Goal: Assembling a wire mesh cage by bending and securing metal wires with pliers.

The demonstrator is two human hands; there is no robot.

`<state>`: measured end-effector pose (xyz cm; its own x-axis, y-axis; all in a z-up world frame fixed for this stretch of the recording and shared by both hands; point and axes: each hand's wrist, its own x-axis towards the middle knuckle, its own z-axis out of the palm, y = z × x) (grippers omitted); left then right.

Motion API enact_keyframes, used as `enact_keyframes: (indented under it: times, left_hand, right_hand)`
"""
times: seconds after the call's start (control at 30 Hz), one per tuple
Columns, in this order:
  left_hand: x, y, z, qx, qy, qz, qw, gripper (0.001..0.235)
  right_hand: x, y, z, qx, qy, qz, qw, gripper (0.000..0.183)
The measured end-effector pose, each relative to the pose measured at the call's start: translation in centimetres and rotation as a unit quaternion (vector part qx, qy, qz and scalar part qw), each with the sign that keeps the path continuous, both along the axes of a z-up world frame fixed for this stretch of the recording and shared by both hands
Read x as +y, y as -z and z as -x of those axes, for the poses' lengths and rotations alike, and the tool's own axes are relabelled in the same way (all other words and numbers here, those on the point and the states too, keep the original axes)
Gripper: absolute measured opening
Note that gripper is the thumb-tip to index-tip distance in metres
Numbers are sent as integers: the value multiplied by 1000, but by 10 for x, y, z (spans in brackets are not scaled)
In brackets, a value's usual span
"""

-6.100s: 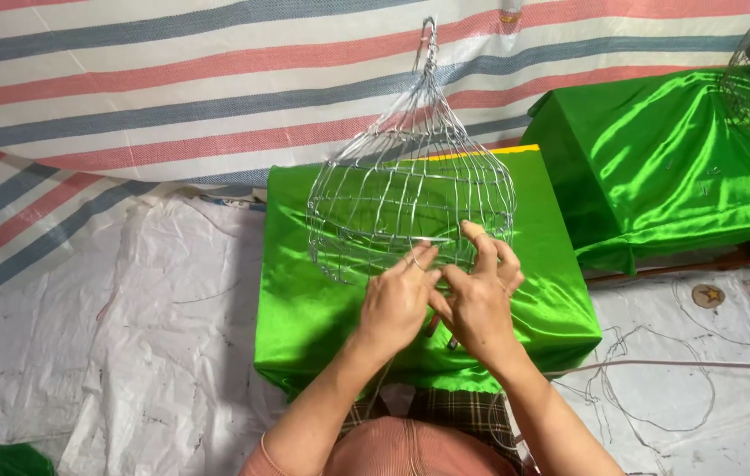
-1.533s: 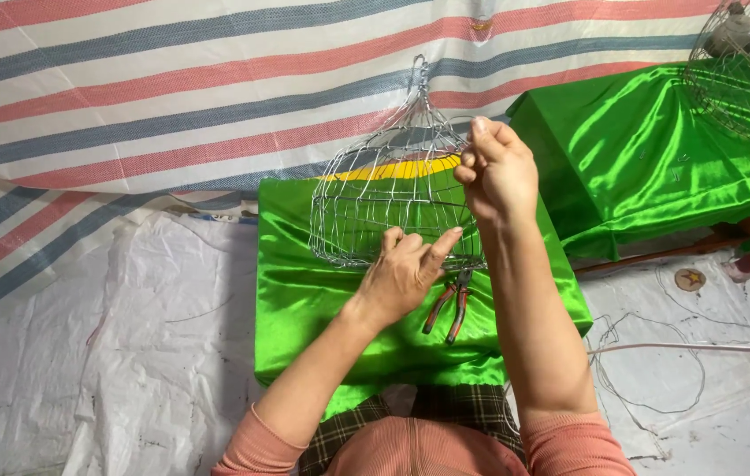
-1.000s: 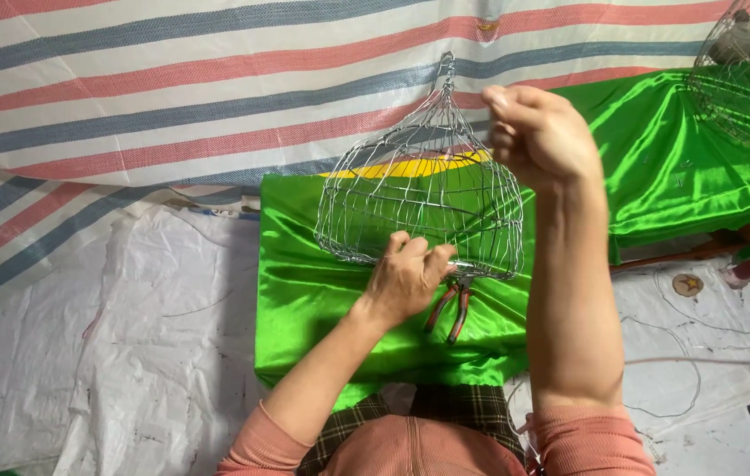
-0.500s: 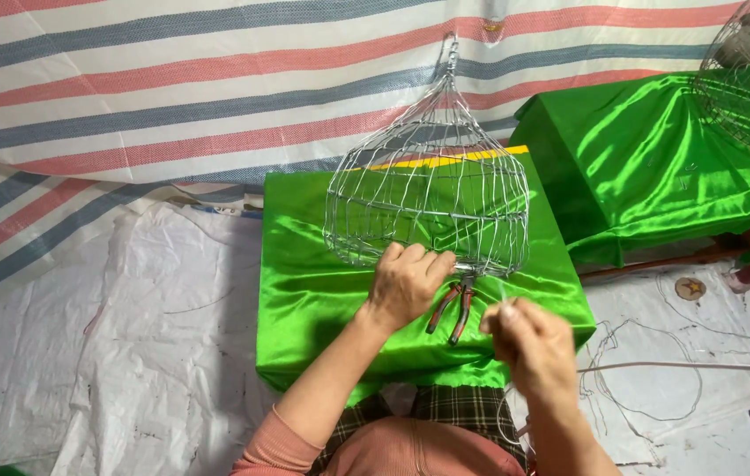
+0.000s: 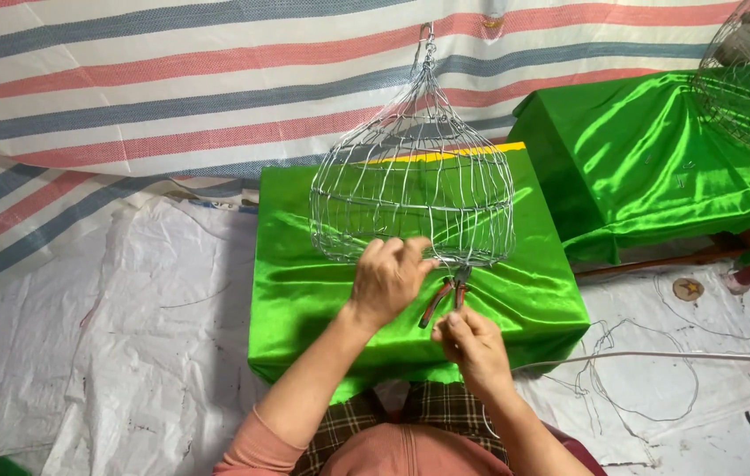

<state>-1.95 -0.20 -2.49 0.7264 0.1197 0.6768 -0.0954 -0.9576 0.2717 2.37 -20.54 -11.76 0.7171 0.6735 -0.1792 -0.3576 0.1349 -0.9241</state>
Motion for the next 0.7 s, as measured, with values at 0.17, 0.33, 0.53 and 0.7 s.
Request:
enact_keyframes:
  times: [0.17, 0.33, 0.53, 0.7]
  left_hand:
    - [3, -21, 8, 42, 15, 115, 992, 74]
    - [7, 6, 20, 107, -20, -32, 994, 73]
    - [8, 59, 10, 45, -41, -38, 997, 47]
    - [4, 68, 7, 16, -47, -17, 999, 15]
  right_hand:
    - [23, 10, 18, -1, -40, -45, 998, 33]
    - [28, 20, 29, -12, -69, -41, 997, 36]
    - [33, 38, 29, -27, -93, 12, 995, 38]
    - [32, 43, 27, -25, -88, 39, 995, 35]
